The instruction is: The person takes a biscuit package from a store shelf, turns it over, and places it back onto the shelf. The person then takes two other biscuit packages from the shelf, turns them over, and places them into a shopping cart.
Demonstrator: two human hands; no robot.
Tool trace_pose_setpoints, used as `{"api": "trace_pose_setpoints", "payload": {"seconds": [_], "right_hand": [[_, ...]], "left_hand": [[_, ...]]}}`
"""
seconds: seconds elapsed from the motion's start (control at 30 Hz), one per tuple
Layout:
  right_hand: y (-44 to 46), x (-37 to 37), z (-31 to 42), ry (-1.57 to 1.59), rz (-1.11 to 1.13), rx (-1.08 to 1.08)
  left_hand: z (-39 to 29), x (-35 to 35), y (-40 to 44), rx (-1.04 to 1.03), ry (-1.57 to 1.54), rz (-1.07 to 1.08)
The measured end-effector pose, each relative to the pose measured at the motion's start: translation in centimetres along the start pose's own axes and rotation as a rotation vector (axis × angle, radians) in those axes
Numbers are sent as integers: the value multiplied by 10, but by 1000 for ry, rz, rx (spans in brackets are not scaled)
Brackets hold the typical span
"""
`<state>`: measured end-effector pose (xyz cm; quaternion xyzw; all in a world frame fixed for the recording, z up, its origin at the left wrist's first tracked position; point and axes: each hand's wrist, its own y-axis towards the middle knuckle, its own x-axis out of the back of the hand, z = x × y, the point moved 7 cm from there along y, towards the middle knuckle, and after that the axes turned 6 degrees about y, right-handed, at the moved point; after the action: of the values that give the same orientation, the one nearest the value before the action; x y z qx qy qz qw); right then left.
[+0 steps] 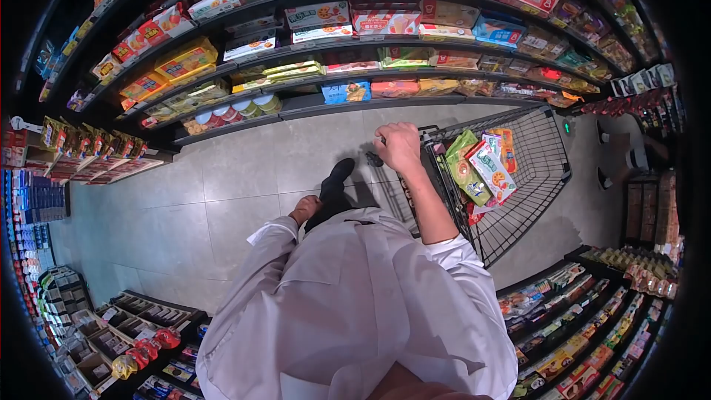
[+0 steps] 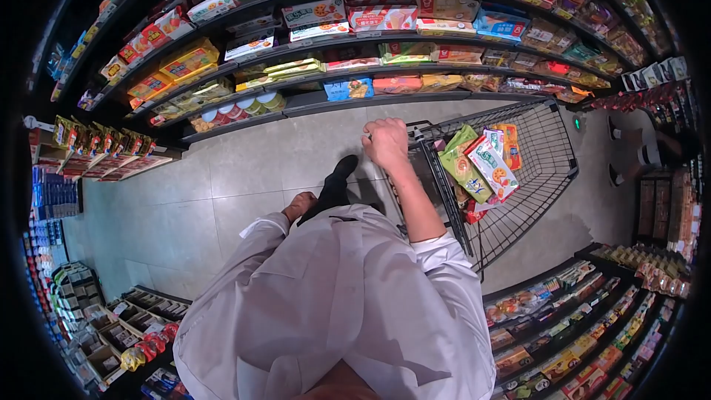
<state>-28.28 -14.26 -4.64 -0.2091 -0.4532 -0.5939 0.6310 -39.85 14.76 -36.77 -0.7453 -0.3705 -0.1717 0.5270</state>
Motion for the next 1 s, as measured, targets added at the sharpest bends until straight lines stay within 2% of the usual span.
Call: {"api": "trace_pose_setpoints", "payload": {"seconds": [0.6, 0.9, 1.0], "right_hand": [[0, -1, -2, 2, -5, 9], [7, -3, -9, -25, 28, -18], [10, -4, -14, -38, 32, -29]], "left_hand": [[2, -3, 2, -39, 30, -7], [0, -1, -3, 5, -5, -10], [-4, 2, -4, -60, 12, -65]]}}
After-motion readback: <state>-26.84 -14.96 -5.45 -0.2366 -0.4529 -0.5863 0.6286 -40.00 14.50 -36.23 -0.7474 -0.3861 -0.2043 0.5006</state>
